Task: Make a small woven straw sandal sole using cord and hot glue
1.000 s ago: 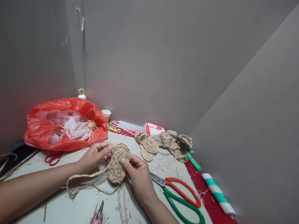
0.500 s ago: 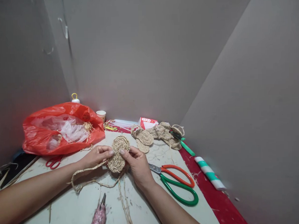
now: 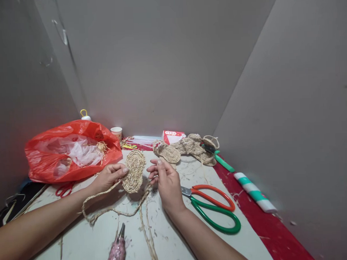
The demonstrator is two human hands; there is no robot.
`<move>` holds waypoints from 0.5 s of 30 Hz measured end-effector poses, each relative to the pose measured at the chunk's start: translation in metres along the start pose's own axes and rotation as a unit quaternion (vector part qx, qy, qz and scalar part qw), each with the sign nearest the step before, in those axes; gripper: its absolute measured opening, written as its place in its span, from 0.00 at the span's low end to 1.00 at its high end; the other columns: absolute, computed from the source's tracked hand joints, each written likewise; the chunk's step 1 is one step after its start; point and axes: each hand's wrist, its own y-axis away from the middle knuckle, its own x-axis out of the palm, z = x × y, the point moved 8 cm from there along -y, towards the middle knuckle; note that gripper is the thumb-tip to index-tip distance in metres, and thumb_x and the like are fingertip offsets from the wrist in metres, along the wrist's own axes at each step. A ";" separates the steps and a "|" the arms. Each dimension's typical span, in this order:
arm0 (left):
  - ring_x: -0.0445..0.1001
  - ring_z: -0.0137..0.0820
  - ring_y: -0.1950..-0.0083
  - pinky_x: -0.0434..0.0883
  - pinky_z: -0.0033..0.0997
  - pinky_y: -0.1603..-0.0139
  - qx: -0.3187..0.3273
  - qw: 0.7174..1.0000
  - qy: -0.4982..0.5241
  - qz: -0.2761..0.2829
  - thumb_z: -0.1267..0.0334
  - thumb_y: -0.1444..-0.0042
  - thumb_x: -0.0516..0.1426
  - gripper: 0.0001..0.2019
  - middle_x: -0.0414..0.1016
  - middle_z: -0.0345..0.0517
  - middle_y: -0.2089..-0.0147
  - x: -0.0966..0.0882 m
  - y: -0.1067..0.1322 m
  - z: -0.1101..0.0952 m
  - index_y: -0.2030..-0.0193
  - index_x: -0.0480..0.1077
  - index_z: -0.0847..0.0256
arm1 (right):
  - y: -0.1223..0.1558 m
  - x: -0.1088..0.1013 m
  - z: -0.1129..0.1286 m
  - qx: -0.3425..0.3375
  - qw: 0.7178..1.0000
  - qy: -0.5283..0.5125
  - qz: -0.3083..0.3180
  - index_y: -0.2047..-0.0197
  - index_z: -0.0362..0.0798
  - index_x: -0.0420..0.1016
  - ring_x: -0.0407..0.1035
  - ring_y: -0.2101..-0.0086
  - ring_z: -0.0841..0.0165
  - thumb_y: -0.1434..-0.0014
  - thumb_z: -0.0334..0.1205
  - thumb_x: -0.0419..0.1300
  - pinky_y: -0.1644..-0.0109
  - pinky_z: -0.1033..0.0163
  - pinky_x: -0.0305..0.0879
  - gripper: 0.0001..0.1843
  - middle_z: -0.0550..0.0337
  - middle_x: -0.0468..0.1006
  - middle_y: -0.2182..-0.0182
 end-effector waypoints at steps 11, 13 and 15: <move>0.73 0.32 0.59 0.69 0.32 0.58 0.147 0.971 -0.128 -0.136 0.48 0.44 0.57 0.19 0.77 0.46 0.60 -0.050 -0.005 -0.052 0.56 0.73 0.63 | 0.018 0.026 0.015 0.054 0.994 -0.013 0.090 0.58 0.41 0.78 0.69 0.70 0.67 0.41 0.61 0.55 0.74 0.65 0.68 0.29 0.50 0.79 0.66; 0.73 0.34 0.53 0.68 0.34 0.51 0.183 0.961 -0.148 -0.146 0.51 0.43 0.58 0.17 0.77 0.48 0.55 -0.046 0.009 -0.075 0.54 0.74 0.61 | 0.031 0.043 0.013 0.116 0.981 -0.033 0.155 0.53 0.40 0.77 0.70 0.63 0.62 0.40 0.62 0.52 0.68 0.61 0.70 0.32 0.45 0.78 0.59; 0.73 0.36 0.50 0.67 0.39 0.47 0.270 0.922 -0.240 -0.139 0.56 0.42 0.58 0.14 0.77 0.51 0.51 -0.029 0.029 -0.098 0.53 0.74 0.61 | 0.049 0.063 0.013 0.183 0.954 -0.077 0.226 0.48 0.42 0.75 0.68 0.57 0.60 0.39 0.63 0.49 0.61 0.59 0.70 0.34 0.45 0.76 0.53</move>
